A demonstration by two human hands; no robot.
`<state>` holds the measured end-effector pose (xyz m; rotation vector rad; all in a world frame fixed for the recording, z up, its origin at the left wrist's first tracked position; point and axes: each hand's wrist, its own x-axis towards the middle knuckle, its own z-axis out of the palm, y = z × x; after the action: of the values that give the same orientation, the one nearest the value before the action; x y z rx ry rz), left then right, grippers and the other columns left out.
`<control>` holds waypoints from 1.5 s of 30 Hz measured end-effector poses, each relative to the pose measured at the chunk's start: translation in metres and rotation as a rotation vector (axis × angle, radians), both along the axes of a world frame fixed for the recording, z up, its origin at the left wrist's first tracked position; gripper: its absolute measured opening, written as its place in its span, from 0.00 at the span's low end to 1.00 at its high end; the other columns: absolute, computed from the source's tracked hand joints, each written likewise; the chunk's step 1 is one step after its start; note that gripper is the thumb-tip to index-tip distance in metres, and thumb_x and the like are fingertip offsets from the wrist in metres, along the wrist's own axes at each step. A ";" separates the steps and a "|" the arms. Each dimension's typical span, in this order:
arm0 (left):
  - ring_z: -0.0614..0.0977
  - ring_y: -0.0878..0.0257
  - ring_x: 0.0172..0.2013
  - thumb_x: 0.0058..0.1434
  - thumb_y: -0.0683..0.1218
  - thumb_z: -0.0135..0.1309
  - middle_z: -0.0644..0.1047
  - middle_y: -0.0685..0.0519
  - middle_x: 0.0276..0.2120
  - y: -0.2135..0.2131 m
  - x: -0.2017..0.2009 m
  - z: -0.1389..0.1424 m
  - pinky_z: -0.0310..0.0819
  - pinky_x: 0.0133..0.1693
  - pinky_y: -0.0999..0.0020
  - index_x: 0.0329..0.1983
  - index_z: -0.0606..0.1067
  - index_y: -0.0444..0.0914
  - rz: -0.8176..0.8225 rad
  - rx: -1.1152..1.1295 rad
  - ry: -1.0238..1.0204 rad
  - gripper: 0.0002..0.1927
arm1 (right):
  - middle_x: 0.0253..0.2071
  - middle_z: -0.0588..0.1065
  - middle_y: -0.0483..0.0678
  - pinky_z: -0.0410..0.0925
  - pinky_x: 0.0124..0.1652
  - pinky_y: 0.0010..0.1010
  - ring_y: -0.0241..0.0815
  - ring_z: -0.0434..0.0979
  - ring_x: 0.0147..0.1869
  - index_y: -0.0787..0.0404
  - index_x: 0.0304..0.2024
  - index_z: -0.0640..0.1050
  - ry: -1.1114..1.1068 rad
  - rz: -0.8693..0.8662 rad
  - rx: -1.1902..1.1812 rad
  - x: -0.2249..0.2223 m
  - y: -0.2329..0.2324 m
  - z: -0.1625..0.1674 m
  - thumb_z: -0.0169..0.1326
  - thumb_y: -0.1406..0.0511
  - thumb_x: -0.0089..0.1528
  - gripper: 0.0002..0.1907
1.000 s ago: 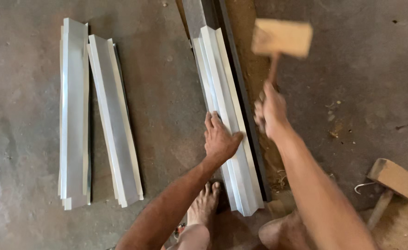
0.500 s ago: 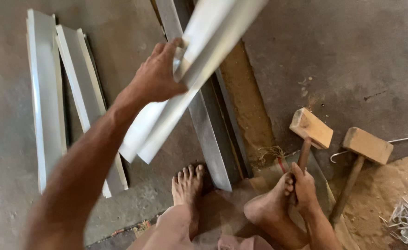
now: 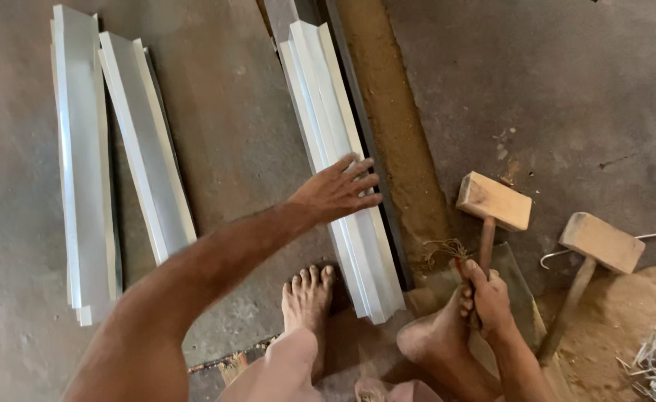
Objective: The person bends long white metal sheets into angled profiles using a floor-mounted folding brake, pressing the sheet into the channel and hammering the edge over with a wooden mallet. They finish each bent panel and set it aside with the completed stack, repeating the process on additional sheets.
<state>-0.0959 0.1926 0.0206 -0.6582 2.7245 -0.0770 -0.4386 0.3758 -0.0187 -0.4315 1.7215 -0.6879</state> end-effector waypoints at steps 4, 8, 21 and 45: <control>0.61 0.50 0.72 0.58 0.40 0.53 0.61 0.49 0.73 0.009 0.031 -0.029 0.51 0.75 0.50 0.78 0.54 0.45 0.602 -0.013 0.559 0.44 | 0.20 0.69 0.44 0.65 0.24 0.31 0.34 0.69 0.23 0.60 0.29 0.72 0.479 0.336 -0.295 0.014 -0.006 0.005 0.54 0.54 0.69 0.20; 0.57 0.37 0.73 0.66 0.63 0.64 0.51 0.32 0.73 0.010 0.019 -0.025 0.53 0.71 0.49 0.73 0.47 0.27 1.362 0.303 0.830 0.53 | 0.19 0.64 0.39 0.60 0.18 0.29 0.31 0.63 0.19 0.56 0.34 0.68 0.196 0.295 -0.352 0.044 -0.045 0.016 0.52 0.55 0.65 0.14; 0.69 0.37 0.65 0.49 0.53 0.62 0.48 0.37 0.76 0.019 -0.017 -0.017 0.69 0.60 0.49 0.76 0.43 0.29 1.589 0.440 0.922 0.59 | 0.19 0.64 0.37 0.60 0.12 0.26 0.29 0.60 0.15 0.54 0.39 0.70 -0.080 0.027 -0.604 0.209 -0.273 0.092 0.41 0.49 0.72 0.18; 0.71 0.38 0.63 0.50 0.52 0.59 0.49 0.40 0.77 0.018 -0.020 -0.026 0.70 0.59 0.49 0.76 0.43 0.32 1.615 0.471 0.898 0.56 | 0.19 0.64 0.39 0.56 0.13 0.28 0.31 0.60 0.16 0.55 0.33 0.70 -0.046 0.311 -0.302 0.160 -0.202 0.031 0.44 0.47 0.69 0.21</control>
<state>-0.1155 0.2110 -0.0050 -2.8038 1.6884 1.3871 -0.2787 0.1735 0.0125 -0.8664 1.4672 -0.7245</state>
